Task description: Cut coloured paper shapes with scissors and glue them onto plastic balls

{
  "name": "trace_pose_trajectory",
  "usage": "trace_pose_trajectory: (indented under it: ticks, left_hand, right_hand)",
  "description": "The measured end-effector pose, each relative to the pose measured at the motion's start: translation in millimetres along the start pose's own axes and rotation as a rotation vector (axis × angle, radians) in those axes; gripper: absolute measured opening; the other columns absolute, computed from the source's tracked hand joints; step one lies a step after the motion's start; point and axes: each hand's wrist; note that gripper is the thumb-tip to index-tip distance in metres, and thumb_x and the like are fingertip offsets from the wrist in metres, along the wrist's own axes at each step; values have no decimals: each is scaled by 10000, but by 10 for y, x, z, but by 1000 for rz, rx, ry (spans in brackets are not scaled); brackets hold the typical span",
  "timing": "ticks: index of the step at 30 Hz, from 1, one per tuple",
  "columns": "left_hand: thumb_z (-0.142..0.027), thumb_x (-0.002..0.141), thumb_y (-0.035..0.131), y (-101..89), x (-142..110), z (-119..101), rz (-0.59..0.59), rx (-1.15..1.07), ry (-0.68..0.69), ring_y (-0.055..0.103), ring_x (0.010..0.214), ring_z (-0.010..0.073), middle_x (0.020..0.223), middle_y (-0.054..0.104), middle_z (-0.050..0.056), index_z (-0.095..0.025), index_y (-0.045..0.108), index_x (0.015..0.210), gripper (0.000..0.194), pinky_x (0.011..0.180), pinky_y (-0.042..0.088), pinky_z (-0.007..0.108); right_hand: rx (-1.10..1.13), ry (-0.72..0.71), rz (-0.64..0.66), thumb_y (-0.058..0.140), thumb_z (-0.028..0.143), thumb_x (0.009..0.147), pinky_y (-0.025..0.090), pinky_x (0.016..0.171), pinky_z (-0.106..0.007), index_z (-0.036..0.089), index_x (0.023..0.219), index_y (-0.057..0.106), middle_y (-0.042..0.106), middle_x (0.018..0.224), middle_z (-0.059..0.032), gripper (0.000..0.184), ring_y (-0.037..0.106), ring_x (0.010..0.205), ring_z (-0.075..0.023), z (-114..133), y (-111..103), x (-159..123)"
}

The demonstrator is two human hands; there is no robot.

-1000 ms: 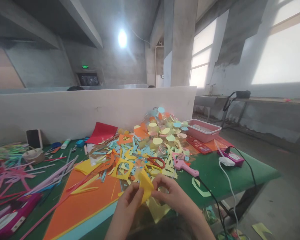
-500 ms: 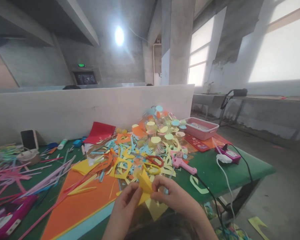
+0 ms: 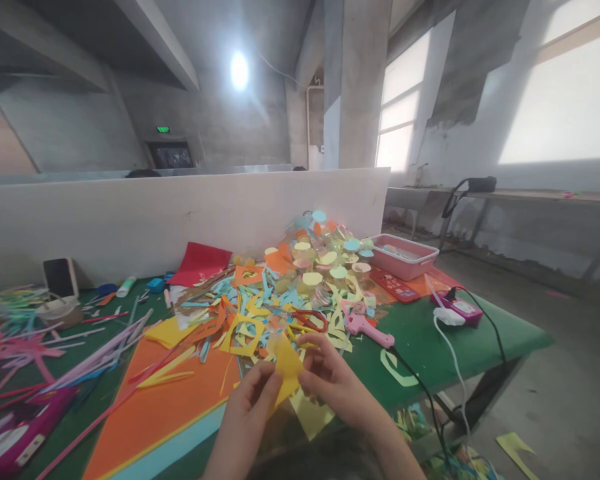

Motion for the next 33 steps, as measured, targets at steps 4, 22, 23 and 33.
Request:
trace_pose_trajectory:
  ticks: [4,22,23,33]
  left_hand:
    - [-579,672,681,-16,2,-18,0,46,17,578,739,182,731,643,0,-196,669,751,391,686,453,241]
    - [-584,732,635,-122,113,174,33,169,54,593,705,176,760,667,13,-204,689,803,389,645,466,237]
    - [-581,735,634,-120,117,179,35,170,58,591,696,174,755,667,14,-204,691,800,387,645,467,238]
    - [-553,748,611,-119,139,232,91,228,22,630,797,219,855,707,43,-200,689,901,393,714,482,273]
  right_hand:
    - [-22,-4,17,673,386,846,363,548,-216,251,1289,464,489,713,58,508,471,615,-88,-32,-19,15]
    - [-183,92,-41,616,454,853,383,523,-216,223,1217,552,496,733,41,437,472,581,-89,7,-12,15]
    - [-193,92,-48,613,449,856,389,530,-217,224,1216,558,489,735,40,427,486,599,-94,2,-9,15]
    - [-243,89,-114,608,466,841,414,547,-233,225,1191,572,495,737,32,426,524,642,-124,-77,-33,61]
Point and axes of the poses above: each hand's wrist, its own x-axis towards the middle knuckle, its own y-axis out of the palm, z = x × y
